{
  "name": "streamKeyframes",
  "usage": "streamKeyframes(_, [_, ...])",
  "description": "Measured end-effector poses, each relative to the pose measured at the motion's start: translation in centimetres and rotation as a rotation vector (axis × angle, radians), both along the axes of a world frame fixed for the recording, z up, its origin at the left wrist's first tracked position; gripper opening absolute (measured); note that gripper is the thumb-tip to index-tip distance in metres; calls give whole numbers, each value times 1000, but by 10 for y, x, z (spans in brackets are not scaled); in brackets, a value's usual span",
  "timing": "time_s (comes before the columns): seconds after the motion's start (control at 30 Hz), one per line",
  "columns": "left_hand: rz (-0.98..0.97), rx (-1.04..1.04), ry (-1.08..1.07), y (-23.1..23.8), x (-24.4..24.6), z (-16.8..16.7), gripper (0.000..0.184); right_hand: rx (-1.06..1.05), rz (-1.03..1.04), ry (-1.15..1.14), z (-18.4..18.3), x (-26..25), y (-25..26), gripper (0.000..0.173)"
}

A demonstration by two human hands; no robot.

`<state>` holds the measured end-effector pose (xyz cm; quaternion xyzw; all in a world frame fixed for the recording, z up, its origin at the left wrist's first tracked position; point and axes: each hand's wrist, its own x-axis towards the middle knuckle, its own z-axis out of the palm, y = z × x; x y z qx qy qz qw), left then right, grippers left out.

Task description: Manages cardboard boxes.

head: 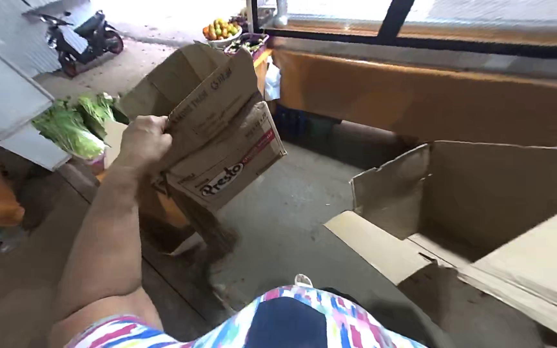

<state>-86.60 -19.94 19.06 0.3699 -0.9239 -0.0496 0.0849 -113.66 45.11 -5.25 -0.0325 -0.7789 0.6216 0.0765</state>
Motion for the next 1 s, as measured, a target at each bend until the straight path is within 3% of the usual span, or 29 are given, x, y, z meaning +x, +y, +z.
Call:
streamKeyframes(0.1, [-19,-9,-62,-41,-71,11,22,60,-66,-113,-22,-55,-51,42])
streamKeyframes(0.2, [-112,-8,-125,-65,-136,7,18,65,-181,-204,-12,-102,-102,44])
streamKeyframes(0.4, [-376,28,-62,-111,-211,-44,12,46,-315,-272,-19,-146,-173,41])
streamKeyframes(0.53, [-308,260,-78,-142,-259,-94,16,89,-406,-361,-19,-158,-214,39])
streamKeyframes(0.6, [-264,379,-139,-163,-293,-147,22,61,-413,-391,-27,-168,-228,40])
streamKeyframes(0.73, [-245,552,-239,-185,-357,-301,34,62,-420,-423,-49,-198,-249,39])
streamKeyframes(0.8, [-204,598,-292,-178,-379,-363,35,52,-423,-438,-59,-212,-262,38])
streamKeyframes(1.0, [-53,715,-396,-119,-384,-475,37,-4,-415,-441,-77,-222,-268,27])
